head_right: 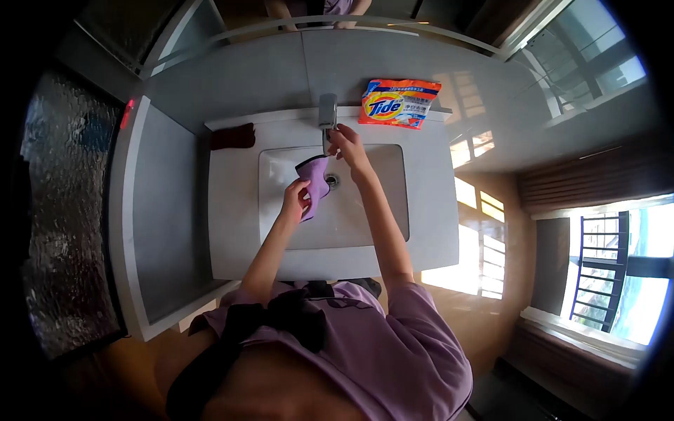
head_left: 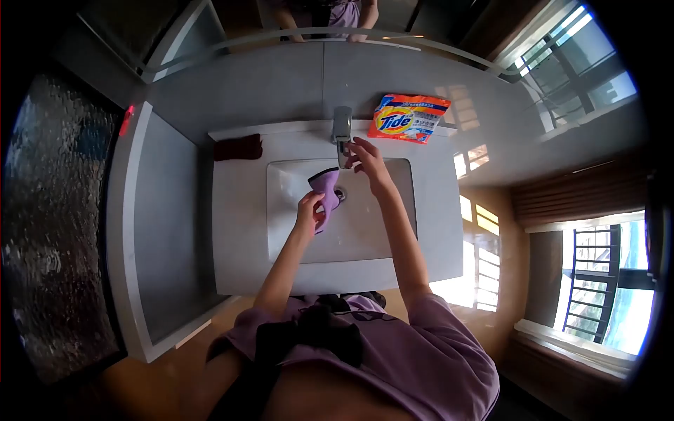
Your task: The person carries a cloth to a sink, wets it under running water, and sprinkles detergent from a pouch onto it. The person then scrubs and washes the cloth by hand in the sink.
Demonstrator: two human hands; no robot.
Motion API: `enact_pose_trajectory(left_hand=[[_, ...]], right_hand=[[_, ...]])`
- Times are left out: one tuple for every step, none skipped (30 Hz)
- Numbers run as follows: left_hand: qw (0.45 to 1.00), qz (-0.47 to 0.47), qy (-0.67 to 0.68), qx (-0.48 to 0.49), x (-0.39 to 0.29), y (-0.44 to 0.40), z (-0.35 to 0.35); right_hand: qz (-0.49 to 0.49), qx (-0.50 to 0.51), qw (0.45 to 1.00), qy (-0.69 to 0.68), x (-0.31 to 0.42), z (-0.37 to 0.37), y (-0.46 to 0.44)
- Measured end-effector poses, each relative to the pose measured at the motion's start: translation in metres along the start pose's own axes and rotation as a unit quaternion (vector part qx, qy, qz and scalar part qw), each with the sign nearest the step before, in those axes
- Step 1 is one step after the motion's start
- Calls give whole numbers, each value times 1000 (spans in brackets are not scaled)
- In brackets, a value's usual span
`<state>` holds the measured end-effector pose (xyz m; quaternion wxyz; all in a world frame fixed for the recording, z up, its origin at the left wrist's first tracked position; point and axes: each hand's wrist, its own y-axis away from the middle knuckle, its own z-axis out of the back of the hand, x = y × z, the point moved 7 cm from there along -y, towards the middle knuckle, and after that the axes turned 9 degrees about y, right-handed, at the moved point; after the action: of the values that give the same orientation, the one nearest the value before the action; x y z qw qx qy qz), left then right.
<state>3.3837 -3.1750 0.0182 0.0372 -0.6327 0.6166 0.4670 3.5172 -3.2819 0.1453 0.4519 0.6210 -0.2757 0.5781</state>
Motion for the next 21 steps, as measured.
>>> enact_pose_trajectory(left_hand=[[998, 16, 65, 7, 6, -6, 1], [994, 15, 104, 10, 9, -12, -1], [994, 13, 106, 5, 11, -20, -4], [992, 26, 122, 0, 17, -26, -4], [989, 43, 139, -7, 25, -29, -3], [988, 65, 141, -18, 29, -34, -4], [986, 73, 146, -25, 35, -41, -5], [994, 43, 100, -15, 36, -47, -6], [999, 11, 52, -3, 36, -50, -7], [999, 0, 34, -27, 40, -55, -8], [999, 0, 34, -29, 40, -57, -13], [1000, -5, -12, -28, 39, -58, -16], [998, -6, -58, -28, 40, -56, -15], [998, 14, -63, -6, 45, -61, -14], [998, 17, -66, -9, 46, -60, -15], [997, -6, -81, -10, 42, -56, -21], [995, -27, -96, -10, 40, -53, -24], [993, -34, -115, 7, 38, -53, -25], [992, -31, -118, 9, 39, -53, -26], [992, -38, -121, 14, 36, -51, -29], [991, -46, -124, 19, 35, -50, -30]], right_hand=[[-19, 14, 996, -81, -7, -3, -13], [-62, 14, 994, -88, -12, -3, -26], [-101, 14, 990, -94, -17, -1, -38], [-106, 17, 990, -95, -19, -1, -48], [-80, 0, 989, -124, -7, 1, -47], [-54, -19, 987, -151, 5, 6, -47], [-58, -7, 984, -170, 11, 7, -47], [-50, 1, 984, -171, 18, 7, -40], [-39, 9, 984, -172, 22, 7, -34], [-16, -29, 991, -131, 10, 14, -34], [11, -66, 994, -89, -8, 20, -35], [26, -120, 991, -44, -31, 27, -31], [30, -169, 985, 7, -61, 32, -28], [-14, -156, 988, 14, -100, 32, -27], [-56, -143, 988, 20, -131, 31, -25], [-62, -145, 987, 18, -145, 30, -22], [-128, -107, 986, -3, -165, 23, -18], [-191, -71, 979, -24, -187, 18, -15], [-192, -74, 978, -26, -203, 20, -17], [-213, -16, 972, -94, -230, 13, -21], [-232, 43, 958, -160, -235, 2, -20]])
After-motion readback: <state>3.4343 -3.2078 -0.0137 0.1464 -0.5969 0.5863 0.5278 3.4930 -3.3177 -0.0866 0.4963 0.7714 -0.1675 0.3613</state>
